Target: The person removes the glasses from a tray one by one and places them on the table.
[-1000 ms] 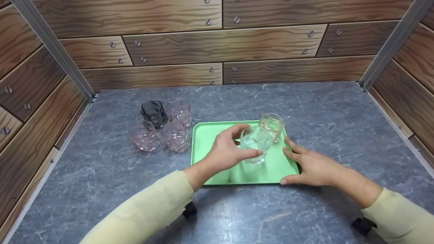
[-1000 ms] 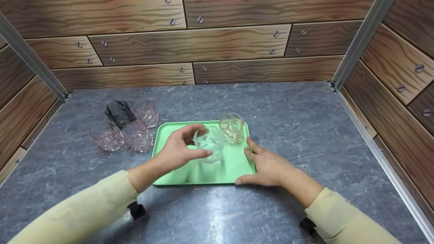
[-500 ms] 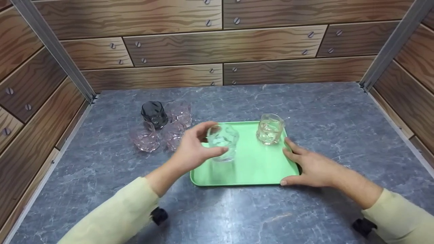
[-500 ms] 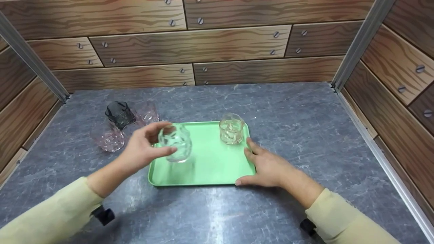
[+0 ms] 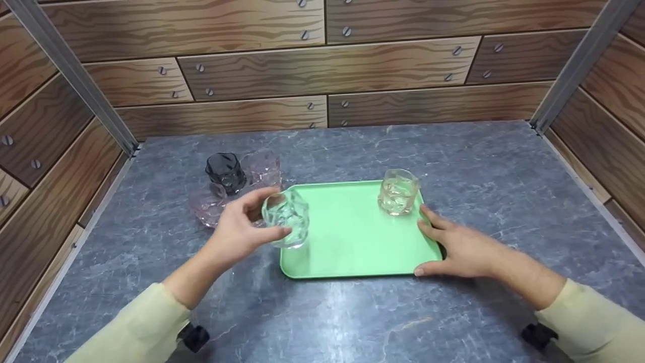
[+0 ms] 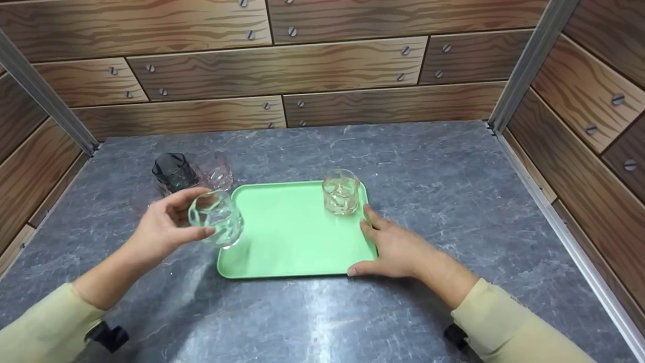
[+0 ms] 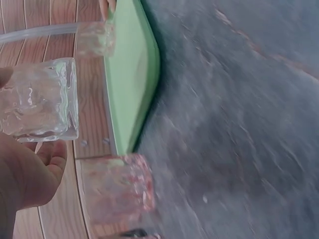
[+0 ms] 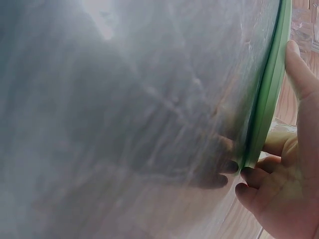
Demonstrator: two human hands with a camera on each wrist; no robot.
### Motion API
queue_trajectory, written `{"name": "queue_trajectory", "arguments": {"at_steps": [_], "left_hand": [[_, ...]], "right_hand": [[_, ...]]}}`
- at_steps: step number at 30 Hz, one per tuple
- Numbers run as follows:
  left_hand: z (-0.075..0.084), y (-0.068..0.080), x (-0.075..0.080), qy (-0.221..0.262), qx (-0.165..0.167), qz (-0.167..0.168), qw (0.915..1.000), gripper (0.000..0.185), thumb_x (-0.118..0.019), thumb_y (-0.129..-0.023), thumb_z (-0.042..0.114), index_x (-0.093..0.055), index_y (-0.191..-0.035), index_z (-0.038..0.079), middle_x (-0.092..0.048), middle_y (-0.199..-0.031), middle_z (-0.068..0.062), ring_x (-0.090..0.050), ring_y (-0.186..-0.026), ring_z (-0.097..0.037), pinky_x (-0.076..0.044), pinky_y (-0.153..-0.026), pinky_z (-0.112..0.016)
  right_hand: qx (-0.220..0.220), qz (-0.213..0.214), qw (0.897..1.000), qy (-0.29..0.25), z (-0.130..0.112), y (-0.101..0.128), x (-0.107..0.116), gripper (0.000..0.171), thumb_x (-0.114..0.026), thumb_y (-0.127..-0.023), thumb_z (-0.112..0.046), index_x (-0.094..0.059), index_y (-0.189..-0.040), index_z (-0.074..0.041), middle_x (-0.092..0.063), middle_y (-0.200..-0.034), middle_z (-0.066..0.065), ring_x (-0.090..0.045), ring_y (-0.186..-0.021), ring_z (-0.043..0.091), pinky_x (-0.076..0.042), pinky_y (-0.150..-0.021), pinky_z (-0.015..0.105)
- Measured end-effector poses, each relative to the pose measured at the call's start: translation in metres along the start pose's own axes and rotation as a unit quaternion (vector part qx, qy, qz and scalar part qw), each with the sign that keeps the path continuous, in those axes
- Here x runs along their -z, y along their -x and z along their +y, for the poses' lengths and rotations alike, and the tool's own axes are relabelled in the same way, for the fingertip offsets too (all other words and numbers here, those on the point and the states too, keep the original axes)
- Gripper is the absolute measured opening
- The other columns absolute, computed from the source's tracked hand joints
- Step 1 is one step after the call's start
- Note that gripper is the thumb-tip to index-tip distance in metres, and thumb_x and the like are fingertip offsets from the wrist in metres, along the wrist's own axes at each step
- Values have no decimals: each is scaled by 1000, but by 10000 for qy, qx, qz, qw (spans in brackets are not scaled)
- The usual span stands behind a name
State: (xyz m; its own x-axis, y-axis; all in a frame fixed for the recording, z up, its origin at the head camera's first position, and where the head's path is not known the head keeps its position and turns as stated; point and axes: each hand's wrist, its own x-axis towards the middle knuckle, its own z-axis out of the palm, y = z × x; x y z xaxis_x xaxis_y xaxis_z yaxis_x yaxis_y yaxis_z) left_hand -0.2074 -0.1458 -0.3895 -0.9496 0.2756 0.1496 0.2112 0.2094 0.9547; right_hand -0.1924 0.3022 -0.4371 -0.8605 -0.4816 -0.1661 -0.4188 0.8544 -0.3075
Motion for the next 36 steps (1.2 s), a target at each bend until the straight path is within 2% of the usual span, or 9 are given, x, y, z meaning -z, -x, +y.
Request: {"name": "queue_trajectory", "arguments": {"at_steps": [9,17,24,31,36], "left_hand": [[-13,21,26,-362,28,-50,9993,75,-92,-74,2,-62,-142,1,-71,-132,-14,-70,-114,-31,-59,-97,-37],[-25,35,41,-555,285,9,9981,76,-92,-75,3,-61,-144,2,-70,-136,-14,-67,-121,-30,-57,-102,-35],[-36,40,47,-544,326,118,9979,72,-90,-76,-1,-62,-142,-1,-70,-134,-18,-67,-121,-32,-54,-105,-31],[-43,43,49,-478,410,205,9978,73,-90,-75,-1,-62,-143,1,-70,-134,-15,-68,-114,-35,-59,-93,-32],[-47,44,47,-445,562,118,9974,75,-91,-75,1,-60,-144,0,-69,-136,-16,-68,-115,-35,-58,-98,-34]], "right_hand": [[20,-18,10000,-51,-2,0,1,119,-63,-86,-84,-35,-162,3,-11,-175,23,-38,-147,51,-45,-111,65],[-1,-17,10000,-52,-2,-1,-2,120,-62,-85,-85,-35,-162,4,-11,-175,23,-36,-149,51,-42,-113,65],[-35,-19,10000,-40,-1,0,-2,121,-62,-84,-86,-35,-161,4,-11,-175,22,-36,-149,52,-42,-113,66],[-37,-5,10000,-26,0,0,0,120,-62,-85,-86,-35,-162,3,-11,-175,22,-37,-149,51,-43,-113,65],[1,24,10000,12,0,1,1,119,-62,-86,-84,-36,-161,3,-12,-175,23,-39,-148,51,-44,-111,65]]}}
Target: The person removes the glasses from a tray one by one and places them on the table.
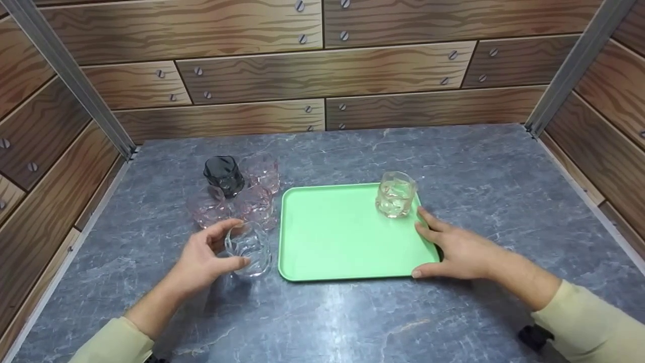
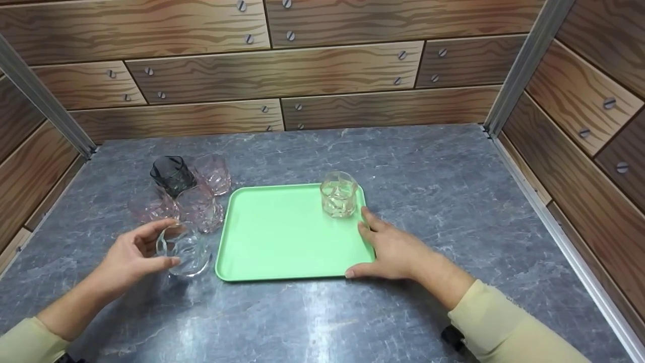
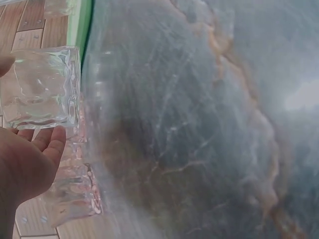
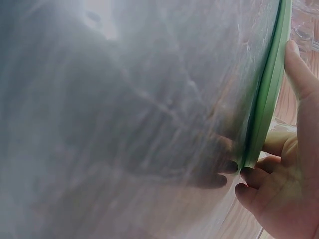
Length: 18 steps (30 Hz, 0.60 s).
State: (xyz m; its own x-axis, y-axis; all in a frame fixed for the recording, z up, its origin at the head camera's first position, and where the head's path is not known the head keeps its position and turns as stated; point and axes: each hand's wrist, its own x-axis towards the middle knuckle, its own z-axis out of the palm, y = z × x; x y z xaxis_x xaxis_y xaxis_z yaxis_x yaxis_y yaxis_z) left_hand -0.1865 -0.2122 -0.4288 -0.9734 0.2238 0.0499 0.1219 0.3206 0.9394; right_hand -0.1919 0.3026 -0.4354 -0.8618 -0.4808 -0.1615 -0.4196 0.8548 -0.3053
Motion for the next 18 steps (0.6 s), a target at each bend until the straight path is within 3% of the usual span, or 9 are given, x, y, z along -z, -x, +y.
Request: {"name": "queue_trajectory", "arguments": {"at_steps": [18], "left_hand": [[-6,-4,-4,59,67,-46,9999,77,-90,-75,-1,-59,-145,1,-68,-137,-15,-67,-113,-35,-58,-94,-29]], "right_hand": [[-7,-29,10000,-49,1,0,-1,119,-62,-86,-85,-35,-162,3,-11,-175,23,-39,-147,51,-45,-111,64]]}}
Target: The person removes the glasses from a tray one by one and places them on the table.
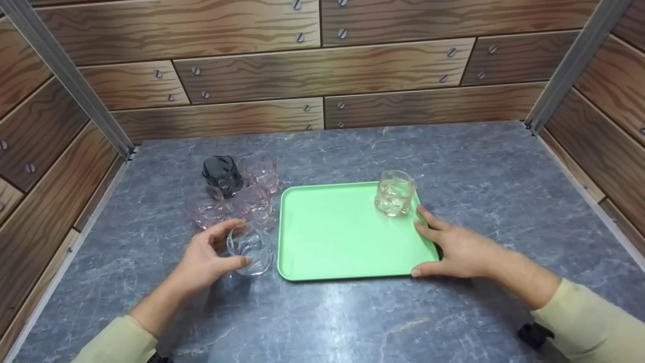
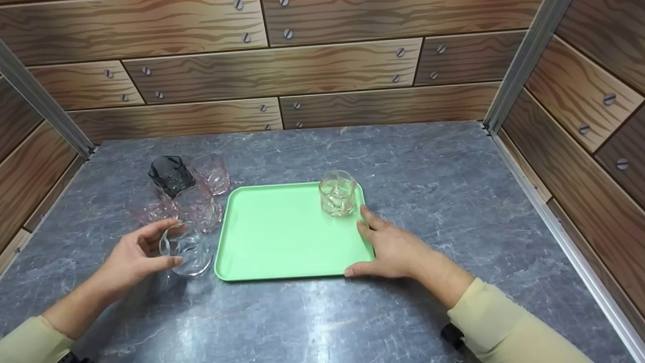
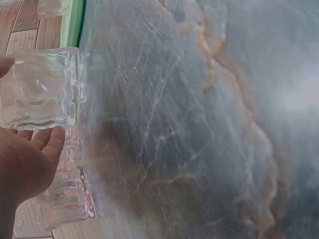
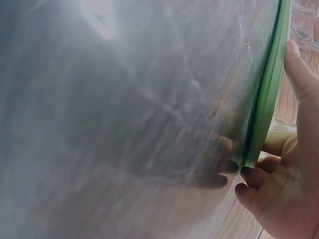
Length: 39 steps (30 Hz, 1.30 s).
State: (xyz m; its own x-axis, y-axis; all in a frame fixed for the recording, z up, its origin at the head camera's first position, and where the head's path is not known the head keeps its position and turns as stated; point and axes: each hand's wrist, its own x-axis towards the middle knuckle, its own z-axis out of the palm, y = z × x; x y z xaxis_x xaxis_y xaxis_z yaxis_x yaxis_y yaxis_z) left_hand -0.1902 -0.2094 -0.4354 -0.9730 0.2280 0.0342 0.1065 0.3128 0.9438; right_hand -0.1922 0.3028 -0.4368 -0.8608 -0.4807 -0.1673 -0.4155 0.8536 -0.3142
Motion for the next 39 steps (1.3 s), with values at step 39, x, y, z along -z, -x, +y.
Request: {"name": "queue_trajectory", "arguments": {"at_steps": [39], "left_hand": [[15,6,21,89,-409,-264,9988,86,-88,-81,-3,-46,-155,-3,-55,-152,-22,-52,-142,-35,-40,-119,-38]], "right_hand": [[-8,-18,10000,-41,0,0,0,120,-62,-85,-85,-34,-162,2,-9,-175,22,-36,-149,50,-43,-113,65]]}}
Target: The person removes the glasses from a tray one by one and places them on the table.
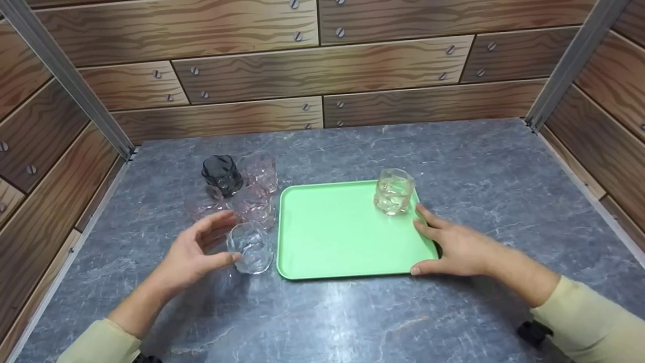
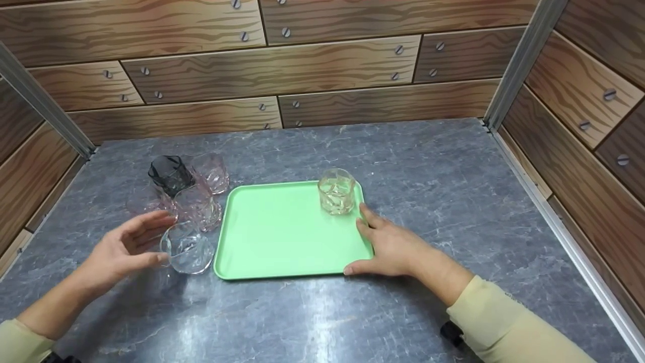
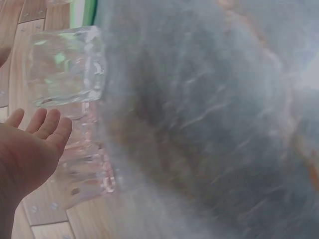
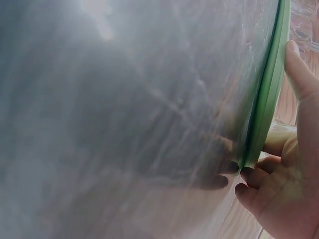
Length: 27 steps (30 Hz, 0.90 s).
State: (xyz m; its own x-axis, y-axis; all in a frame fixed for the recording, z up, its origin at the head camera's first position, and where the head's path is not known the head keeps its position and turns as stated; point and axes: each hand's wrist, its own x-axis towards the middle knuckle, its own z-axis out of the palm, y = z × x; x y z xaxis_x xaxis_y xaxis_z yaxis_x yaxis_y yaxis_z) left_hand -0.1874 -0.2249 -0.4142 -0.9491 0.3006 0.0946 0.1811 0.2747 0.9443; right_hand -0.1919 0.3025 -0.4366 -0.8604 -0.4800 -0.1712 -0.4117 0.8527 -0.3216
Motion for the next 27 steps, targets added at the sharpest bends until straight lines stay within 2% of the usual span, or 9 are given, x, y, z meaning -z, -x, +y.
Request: {"name": "queue_trajectory", "arguments": {"at_steps": [7,12,17,22,27], "left_hand": [[33,-10,6,-260,-374,-15,9990,83,-89,-81,0,-49,-154,0,-58,-149,-17,-54,-140,-31,-42,-118,-32],[57,-31,-6,-379,-662,-195,9969,80,-90,-82,4,-52,-152,0,-61,-147,-14,-56,-139,-29,-42,-119,-36],[75,-60,-36,-588,-788,-567,9935,84,-92,-82,15,-51,-154,3,-60,-149,-11,-55,-140,-26,-40,-121,-39],[89,-98,-78,-606,-832,-879,9908,86,-93,-83,23,-50,-155,5,-59,-152,-10,-54,-141,-25,-39,-122,-36],[99,-135,-120,-514,-930,-1056,9887,86,-92,-84,24,-49,-156,6,-56,-154,-9,-51,-144,-26,-38,-122,-34]], "right_hand": [[-3,6,10000,-39,-1,1,1,119,-62,-86,-84,-35,-162,3,-9,-175,22,-37,-149,51,-42,-113,65],[-25,-14,10000,-28,-1,0,1,120,-61,-85,-86,-34,-162,2,-9,-175,22,-36,-149,51,-42,-114,65],[-25,-26,10000,-16,-1,-1,0,121,-61,-85,-86,-34,-162,2,-9,-175,22,-37,-148,51,-42,-113,65],[-5,10,10000,-4,0,-1,-1,120,-62,-85,-86,-35,-162,3,-10,-175,23,-37,-148,51,-43,-113,65],[-38,28,10000,4,0,0,0,120,-61,-85,-86,-35,-162,3,-10,-175,23,-37,-148,52,-42,-113,66]]}}
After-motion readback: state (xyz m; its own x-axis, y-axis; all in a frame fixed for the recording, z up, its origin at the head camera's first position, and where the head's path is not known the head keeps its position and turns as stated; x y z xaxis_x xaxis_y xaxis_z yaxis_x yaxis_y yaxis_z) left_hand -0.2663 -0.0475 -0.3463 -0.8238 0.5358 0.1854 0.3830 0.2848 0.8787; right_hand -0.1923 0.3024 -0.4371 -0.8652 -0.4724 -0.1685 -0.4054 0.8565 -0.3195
